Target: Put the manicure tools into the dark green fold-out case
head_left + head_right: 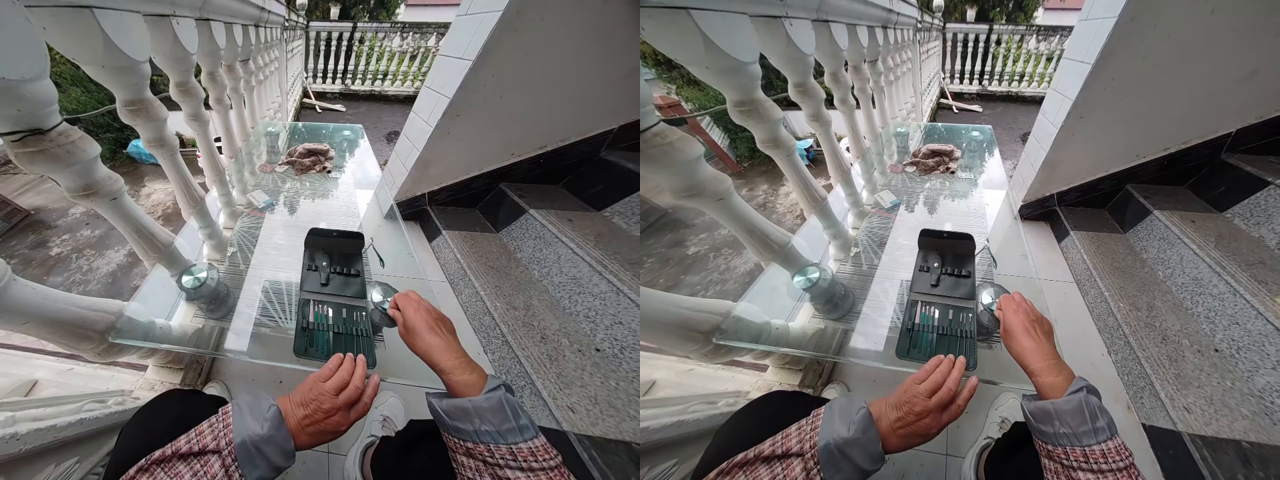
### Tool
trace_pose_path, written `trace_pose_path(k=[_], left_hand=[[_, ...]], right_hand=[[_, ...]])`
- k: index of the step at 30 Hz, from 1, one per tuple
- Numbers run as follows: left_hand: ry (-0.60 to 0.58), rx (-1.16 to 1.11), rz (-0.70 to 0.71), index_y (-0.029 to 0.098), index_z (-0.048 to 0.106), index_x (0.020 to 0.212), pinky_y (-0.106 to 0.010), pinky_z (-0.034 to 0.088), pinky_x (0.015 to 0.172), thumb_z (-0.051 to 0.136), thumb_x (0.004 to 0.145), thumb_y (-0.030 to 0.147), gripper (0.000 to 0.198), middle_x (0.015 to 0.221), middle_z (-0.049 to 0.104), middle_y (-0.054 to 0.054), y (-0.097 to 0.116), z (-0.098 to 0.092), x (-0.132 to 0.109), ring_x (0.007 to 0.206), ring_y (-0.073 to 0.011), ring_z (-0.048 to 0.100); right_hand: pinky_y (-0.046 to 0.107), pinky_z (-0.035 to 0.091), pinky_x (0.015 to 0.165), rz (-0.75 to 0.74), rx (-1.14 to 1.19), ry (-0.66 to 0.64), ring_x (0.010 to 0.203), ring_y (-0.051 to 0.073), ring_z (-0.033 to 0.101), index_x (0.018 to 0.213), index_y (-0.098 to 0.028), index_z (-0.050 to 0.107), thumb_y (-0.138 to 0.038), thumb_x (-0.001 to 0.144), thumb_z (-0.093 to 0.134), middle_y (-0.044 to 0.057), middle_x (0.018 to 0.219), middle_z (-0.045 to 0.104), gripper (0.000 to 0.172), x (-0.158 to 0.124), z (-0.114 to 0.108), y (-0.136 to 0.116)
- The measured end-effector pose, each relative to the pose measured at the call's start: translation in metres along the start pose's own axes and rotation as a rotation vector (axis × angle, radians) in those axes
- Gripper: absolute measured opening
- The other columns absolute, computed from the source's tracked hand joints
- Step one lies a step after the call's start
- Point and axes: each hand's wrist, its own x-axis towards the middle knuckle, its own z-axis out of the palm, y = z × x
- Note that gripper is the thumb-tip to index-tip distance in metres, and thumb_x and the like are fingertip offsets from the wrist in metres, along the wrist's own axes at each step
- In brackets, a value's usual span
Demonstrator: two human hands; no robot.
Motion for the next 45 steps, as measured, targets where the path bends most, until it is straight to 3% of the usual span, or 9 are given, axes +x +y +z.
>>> trace_pose_path(k=[10, 22, 31, 38, 45], left_hand=[[0.002, 0.009, 0.033, 0.009, 0.043, 0.129, -0.042, 0.038, 0.097, 0.037, 0.092, 0.025, 0.041, 0.127, 0.050, -0.017, 0.000, -0.001, 0.001, 0.111, -0.0270, 0.052], [0.028, 0.004, 0.027, 0.009, 0.046, 0.127, -0.042, 0.041, 0.095, 0.038, 0.092, 0.024, 0.039, 0.126, 0.052, -0.016, 0.001, 0.002, 0.000, 0.111, -0.0279, 0.052], [0.029, 0.010, 0.032, 0.008, 0.046, 0.127, -0.043, 0.040, 0.096, 0.038, 0.092, 0.023, 0.039, 0.127, 0.051, -0.018, 0.002, 0.004, -0.001, 0.112, -0.0281, 0.052], [0.023, 0.016, 0.034, 0.008, 0.045, 0.127, -0.043, 0.039, 0.096, 0.037, 0.092, 0.023, 0.039, 0.127, 0.050, -0.017, 0.001, 0.003, 0.000, 0.111, -0.0274, 0.052], [0.011, 0.011, 0.031, 0.008, 0.044, 0.129, -0.042, 0.040, 0.095, 0.036, 0.092, 0.024, 0.040, 0.128, 0.050, -0.017, 0.002, 0.003, -0.001, 0.111, -0.0276, 0.052]], right_hand=[[0.026, 0.026, 0.055, -0.025, 0.086, 0.032, 0.073, 0.015, 0.051, 0.076, -0.020, 0.053, -0.023, 0.085, 0.043, 0.002, 0.083, 0.056, 0.014, 0.000, 0.004, 0.000], [0.027, 0.026, 0.056, -0.016, -0.024, -0.026, 0.076, 0.017, 0.051, 0.079, -0.019, 0.053, -0.022, 0.086, 0.041, 0.004, 0.083, 0.056, 0.014, -0.001, -0.001, -0.009], [0.026, 0.023, 0.054, -0.043, 0.002, -0.019, 0.068, 0.015, 0.051, 0.080, -0.020, 0.051, -0.020, 0.084, 0.041, 0.002, 0.079, 0.058, 0.011, -0.002, -0.002, -0.013], [0.026, 0.032, 0.058, -0.012, 0.279, 0.073, 0.067, 0.015, 0.054, 0.084, -0.021, 0.057, -0.018, 0.075, 0.044, 0.000, 0.076, 0.063, 0.016, 0.003, 0.007, -0.005], [0.025, 0.041, 0.051, 0.134, 1.092, -0.042, 0.056, 0.012, 0.051, 0.094, -0.015, 0.061, -0.034, 0.065, 0.057, -0.002, 0.063, 0.055, 0.034, 0.005, 0.003, -0.018]])
